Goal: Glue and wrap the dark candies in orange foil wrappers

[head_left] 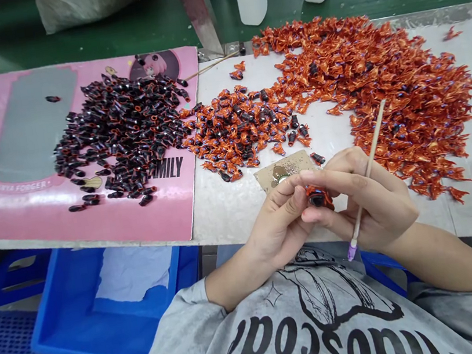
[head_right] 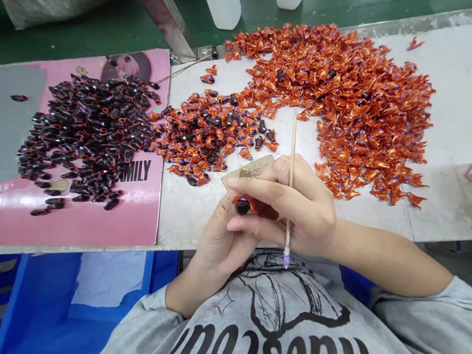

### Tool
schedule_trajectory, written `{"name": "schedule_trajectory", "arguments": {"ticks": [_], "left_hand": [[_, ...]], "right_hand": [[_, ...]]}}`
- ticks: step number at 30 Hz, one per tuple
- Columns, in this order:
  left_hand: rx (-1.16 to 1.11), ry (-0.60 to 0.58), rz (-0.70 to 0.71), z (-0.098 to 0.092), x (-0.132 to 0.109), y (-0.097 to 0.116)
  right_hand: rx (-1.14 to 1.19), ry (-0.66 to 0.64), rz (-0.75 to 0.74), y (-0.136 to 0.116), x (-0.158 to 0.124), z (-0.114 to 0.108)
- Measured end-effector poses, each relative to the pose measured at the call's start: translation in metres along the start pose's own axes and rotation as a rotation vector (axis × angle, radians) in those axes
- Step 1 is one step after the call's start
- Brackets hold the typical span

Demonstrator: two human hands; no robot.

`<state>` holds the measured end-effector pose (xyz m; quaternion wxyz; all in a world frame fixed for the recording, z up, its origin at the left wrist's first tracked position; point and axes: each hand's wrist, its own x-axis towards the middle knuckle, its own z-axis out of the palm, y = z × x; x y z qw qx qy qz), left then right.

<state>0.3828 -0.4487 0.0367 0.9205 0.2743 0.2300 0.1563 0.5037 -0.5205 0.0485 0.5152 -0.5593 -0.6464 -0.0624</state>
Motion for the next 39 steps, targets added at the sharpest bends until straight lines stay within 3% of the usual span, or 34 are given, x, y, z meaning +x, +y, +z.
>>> {"name": "schedule_trajectory", "arguments": {"ticks": [6, 10, 18, 34, 39], "left_hand": [[-0.193, 0.119, -0.004, 0.01, -0.001, 0.011], [-0.26, 0.135, 0.011, 0.008, 0.002, 0.013], [-0.096, 0.075, 0.037, 0.003, 0.0, 0.016], [-0.011, 0.037, 0.066, 0.003, 0.003, 0.011], [0.094, 0.046, 0.188, -0.004, 0.006, 0.009]], "right_hand": [[-0.012, -0.035, -0.003, 0.0, 0.003, -0.003], [-0.049, 0.002, -0.036, 0.003, 0.003, -0.001], [0.094, -0.015, 0.007, 0.001, 0.001, 0.0], [0.107, 0.002, 0.101, -0.005, -0.001, 0.0], [0.152, -0.011, 0.192, -0.007, -0.001, -0.002]]}}
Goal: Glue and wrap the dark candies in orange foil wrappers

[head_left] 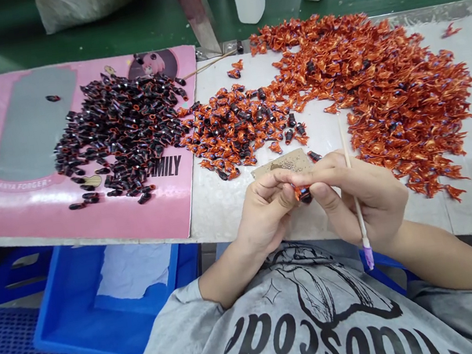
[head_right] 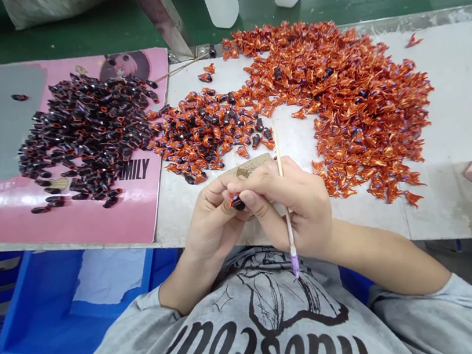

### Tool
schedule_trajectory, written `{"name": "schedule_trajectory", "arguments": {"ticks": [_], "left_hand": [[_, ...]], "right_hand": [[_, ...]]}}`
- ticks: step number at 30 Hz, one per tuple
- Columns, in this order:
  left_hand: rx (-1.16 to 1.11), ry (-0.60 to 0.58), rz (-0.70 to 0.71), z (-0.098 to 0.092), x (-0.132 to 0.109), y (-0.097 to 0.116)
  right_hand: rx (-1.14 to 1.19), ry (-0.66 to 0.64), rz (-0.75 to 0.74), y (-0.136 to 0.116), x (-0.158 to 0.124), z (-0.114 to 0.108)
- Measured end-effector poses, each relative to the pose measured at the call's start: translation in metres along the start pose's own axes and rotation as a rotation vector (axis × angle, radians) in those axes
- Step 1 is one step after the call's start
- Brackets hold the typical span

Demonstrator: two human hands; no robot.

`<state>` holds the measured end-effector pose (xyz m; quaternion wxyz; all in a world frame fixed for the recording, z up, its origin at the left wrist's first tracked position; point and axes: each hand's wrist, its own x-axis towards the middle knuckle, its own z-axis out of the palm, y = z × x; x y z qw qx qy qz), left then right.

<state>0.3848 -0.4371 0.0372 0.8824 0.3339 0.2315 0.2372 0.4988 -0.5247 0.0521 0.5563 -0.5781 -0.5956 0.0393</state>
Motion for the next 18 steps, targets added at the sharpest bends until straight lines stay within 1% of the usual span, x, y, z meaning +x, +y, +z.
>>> {"name": "schedule_trajectory", "arguments": {"ticks": [2, 5, 6, 8, 10, 13, 15, 18], "left_hand": [[0.129, 0.03, 0.159, -0.005, 0.002, 0.002], [0.374, 0.085, 0.476, -0.012, 0.002, 0.009], [0.452, 0.088, 0.549, -0.013, 0.001, 0.012], [0.572, 0.086, 0.62, -0.014, -0.002, 0.017], [0.623, 0.09, 0.629, -0.013, -0.006, 0.02], [0.527, 0.093, 0.604, -0.008, -0.009, 0.017], [0.381, 0.081, 0.51, -0.005, -0.008, 0.012], [0.146, 0.095, 0.289, 0.001, -0.006, 0.005]], "right_hand": [[0.06, -0.013, 0.031, 0.0, 0.002, 0.0], [0.083, -0.086, 0.022, 0.001, 0.004, 0.0], [0.05, -0.105, -0.002, 0.002, 0.005, 0.0], [-0.043, -0.11, -0.082, 0.004, 0.005, 0.001], [-0.125, -0.079, -0.152, 0.005, 0.005, 0.001], [-0.171, -0.033, -0.196, 0.004, 0.003, 0.002], [-0.15, -0.007, -0.191, 0.003, 0.002, 0.002], [-0.146, 0.066, -0.161, 0.002, 0.0, 0.004]]}}
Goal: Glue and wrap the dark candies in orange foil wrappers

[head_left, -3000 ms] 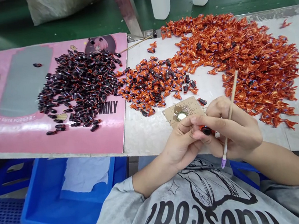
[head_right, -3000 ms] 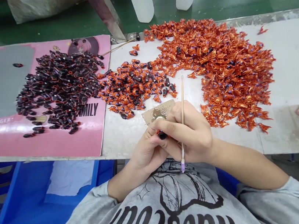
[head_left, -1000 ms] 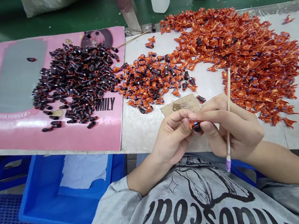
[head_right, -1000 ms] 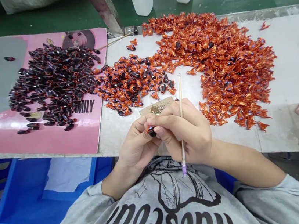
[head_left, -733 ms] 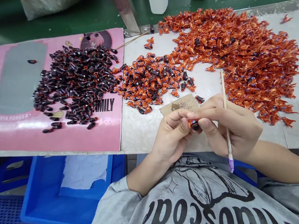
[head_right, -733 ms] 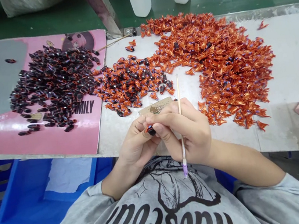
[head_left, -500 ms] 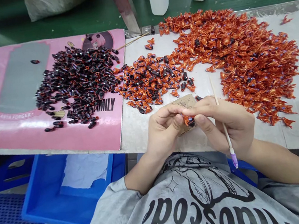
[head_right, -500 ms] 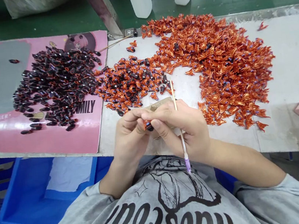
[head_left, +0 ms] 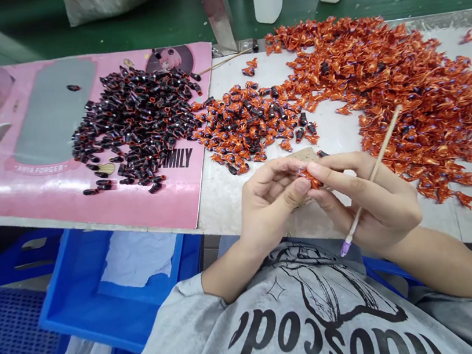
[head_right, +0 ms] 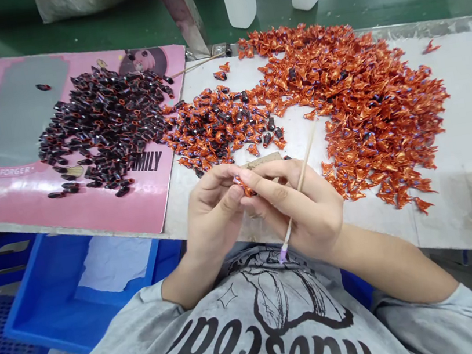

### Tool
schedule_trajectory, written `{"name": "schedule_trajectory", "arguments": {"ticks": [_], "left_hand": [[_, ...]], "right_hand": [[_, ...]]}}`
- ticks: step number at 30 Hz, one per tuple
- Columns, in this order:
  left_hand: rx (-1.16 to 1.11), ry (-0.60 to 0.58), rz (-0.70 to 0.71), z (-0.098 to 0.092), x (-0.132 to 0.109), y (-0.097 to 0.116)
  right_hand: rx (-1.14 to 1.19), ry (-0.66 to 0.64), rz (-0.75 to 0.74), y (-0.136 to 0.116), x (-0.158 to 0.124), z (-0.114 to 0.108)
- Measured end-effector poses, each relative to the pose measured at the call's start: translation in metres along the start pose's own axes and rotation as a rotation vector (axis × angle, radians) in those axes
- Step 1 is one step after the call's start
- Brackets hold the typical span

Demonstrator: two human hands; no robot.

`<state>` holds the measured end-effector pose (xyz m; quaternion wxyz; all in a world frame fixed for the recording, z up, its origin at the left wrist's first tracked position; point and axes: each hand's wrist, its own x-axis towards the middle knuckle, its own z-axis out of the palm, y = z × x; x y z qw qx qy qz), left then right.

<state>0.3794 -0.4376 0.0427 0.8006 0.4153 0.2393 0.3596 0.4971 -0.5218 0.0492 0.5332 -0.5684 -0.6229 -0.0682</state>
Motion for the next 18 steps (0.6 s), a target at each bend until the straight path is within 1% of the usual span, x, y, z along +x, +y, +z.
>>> {"name": "schedule_trajectory", "arguments": {"ticks": [2, 3, 5, 8, 11, 13, 15, 18], "left_hand": [[-0.102, 0.013, -0.13, 0.004, 0.0, -0.004], [-0.133, 0.017, -0.166, 0.005, 0.001, -0.005], [-0.158, 0.03, -0.165, 0.007, 0.002, -0.006], [-0.107, 0.042, -0.025, 0.006, 0.003, -0.007], [0.004, 0.005, 0.136, 0.003, 0.002, -0.006], [0.065, -0.012, 0.206, 0.003, 0.001, -0.005], [0.091, -0.003, 0.24, 0.003, 0.0, -0.006], [0.073, -0.01, 0.225, 0.006, -0.002, -0.008]], "right_hand": [[-0.045, 0.052, 0.019, 0.0, -0.001, 0.002], [-0.064, 0.068, 0.022, 0.001, -0.001, 0.003], [-0.077, 0.075, 0.019, 0.002, -0.001, 0.005], [-0.067, 0.04, 0.008, 0.002, -0.001, 0.005], [-0.066, 0.02, -0.02, 0.0, -0.002, 0.002], [-0.075, 0.027, -0.033, -0.001, -0.003, 0.0], [-0.101, 0.016, -0.03, -0.002, -0.003, -0.002], [-0.125, 0.019, -0.02, -0.003, 0.0, -0.006]]}}
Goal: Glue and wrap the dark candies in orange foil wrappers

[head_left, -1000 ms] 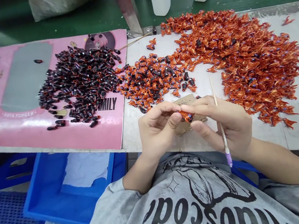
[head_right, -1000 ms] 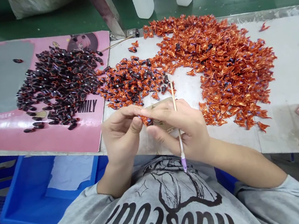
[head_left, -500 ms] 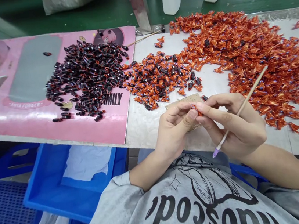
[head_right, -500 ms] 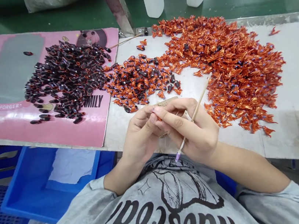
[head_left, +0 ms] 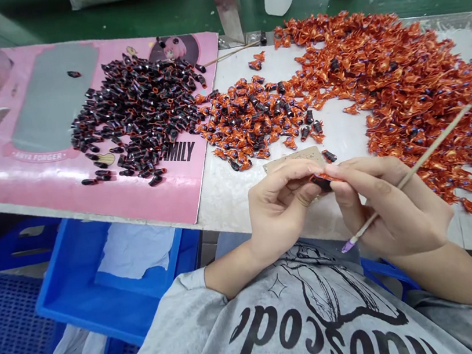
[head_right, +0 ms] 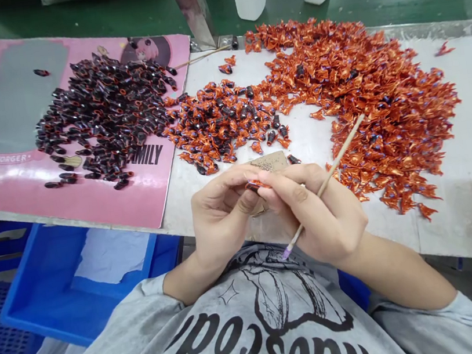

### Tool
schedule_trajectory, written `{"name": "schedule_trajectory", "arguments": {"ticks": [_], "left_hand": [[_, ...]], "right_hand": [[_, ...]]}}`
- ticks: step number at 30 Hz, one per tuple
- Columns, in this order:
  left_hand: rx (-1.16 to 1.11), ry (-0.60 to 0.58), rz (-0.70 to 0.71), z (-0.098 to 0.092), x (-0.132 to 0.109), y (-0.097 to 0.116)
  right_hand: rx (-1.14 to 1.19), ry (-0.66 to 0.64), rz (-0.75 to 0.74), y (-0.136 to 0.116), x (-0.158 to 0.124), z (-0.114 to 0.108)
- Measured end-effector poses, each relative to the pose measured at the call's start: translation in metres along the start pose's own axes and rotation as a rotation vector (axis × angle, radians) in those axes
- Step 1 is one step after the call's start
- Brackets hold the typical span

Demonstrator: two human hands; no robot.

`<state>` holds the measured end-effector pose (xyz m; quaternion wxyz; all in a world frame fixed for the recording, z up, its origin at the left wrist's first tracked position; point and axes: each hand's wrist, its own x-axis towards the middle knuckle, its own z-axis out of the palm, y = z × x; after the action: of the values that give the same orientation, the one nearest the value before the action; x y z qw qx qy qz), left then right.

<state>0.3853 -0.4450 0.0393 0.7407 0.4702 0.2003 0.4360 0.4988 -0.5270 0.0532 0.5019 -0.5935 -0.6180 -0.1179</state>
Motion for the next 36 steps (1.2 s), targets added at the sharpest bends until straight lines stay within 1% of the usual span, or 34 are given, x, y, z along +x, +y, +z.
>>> {"name": "schedule_trajectory", "arguments": {"ticks": [3, 5, 7, 9, 11, 15, 18, 20, 23, 27, 31, 33, 36], "left_hand": [[-0.042, -0.002, -0.077, 0.002, -0.001, 0.0], [-0.065, 0.012, -0.136, 0.001, 0.0, 0.002], [-0.082, 0.006, -0.164, -0.001, 0.001, 0.005], [-0.085, -0.014, -0.157, -0.005, 0.002, 0.008], [-0.069, -0.034, -0.14, -0.009, 0.003, 0.011], [-0.028, -0.031, -0.117, -0.014, 0.006, 0.013], [-0.038, -0.013, -0.103, -0.016, 0.008, 0.015], [-0.052, -0.009, -0.118, -0.016, 0.008, 0.017], [-0.054, -0.033, -0.154, -0.015, 0.008, 0.021], [-0.029, -0.07, -0.119, -0.011, 0.006, 0.026], [-0.01, -0.075, -0.098, -0.007, 0.006, 0.03], [0.004, -0.078, -0.1, -0.006, 0.005, 0.031], [0.063, -0.078, -0.059, -0.007, 0.004, 0.033]], "right_hand": [[0.052, 0.018, 0.04, 0.002, 0.005, -0.002], [0.118, -0.002, 0.067, 0.003, 0.007, -0.002], [0.202, -0.023, 0.099, 0.004, 0.008, -0.001], [0.291, -0.033, 0.155, 0.004, 0.008, -0.001], [0.371, -0.055, 0.244, 0.003, 0.008, -0.001], [0.516, -0.137, 0.419, 0.0, 0.011, -0.004], [0.578, -0.147, 0.472, 0.001, 0.013, -0.006], [0.601, -0.15, 0.499, 0.004, 0.013, -0.006], [0.678, -0.157, 0.529, 0.011, 0.011, -0.004], [0.77, -0.215, 0.542, 0.017, 0.009, -0.002], [0.817, -0.275, 0.527, 0.019, 0.009, -0.002], [0.811, -0.271, 0.507, 0.019, 0.008, -0.003], [0.759, -0.241, 0.465, 0.017, 0.004, -0.003]]}}
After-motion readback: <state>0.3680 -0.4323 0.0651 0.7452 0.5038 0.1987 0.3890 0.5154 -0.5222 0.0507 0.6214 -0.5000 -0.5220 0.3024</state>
